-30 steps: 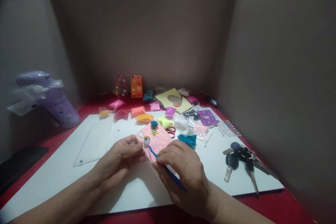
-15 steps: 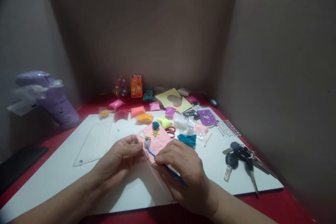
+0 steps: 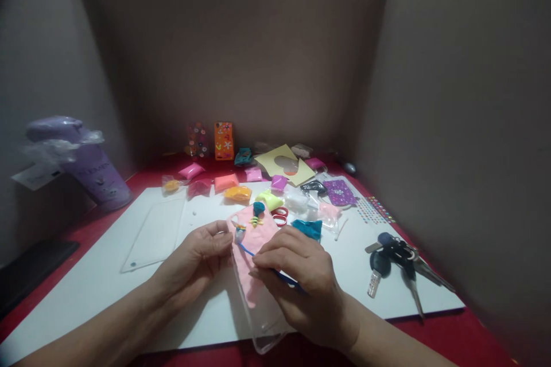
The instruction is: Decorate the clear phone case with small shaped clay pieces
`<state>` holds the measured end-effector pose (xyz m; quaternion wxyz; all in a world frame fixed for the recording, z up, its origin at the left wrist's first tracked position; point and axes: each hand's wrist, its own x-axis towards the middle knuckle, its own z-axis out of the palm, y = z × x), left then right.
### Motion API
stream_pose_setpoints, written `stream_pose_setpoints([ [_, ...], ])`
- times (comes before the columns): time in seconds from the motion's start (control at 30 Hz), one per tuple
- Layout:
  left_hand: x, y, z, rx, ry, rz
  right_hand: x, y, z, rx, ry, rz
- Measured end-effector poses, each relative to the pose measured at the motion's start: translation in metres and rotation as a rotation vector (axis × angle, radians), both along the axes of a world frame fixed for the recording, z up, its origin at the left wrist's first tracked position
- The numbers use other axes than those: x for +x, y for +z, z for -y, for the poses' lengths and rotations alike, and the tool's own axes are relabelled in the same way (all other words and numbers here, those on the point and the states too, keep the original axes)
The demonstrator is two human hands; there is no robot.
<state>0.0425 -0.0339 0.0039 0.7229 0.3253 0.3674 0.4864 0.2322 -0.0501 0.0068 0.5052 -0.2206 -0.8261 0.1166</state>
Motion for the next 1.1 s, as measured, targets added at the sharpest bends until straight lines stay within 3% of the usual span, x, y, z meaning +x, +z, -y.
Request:
stream_pose_setpoints([
  [1.1, 0.0023, 0.0024, -0.0022, -0.049, -0.064, -0.009, -0.0032, -0.0034, 0.0024, -0.006, -0.036, -0.023],
])
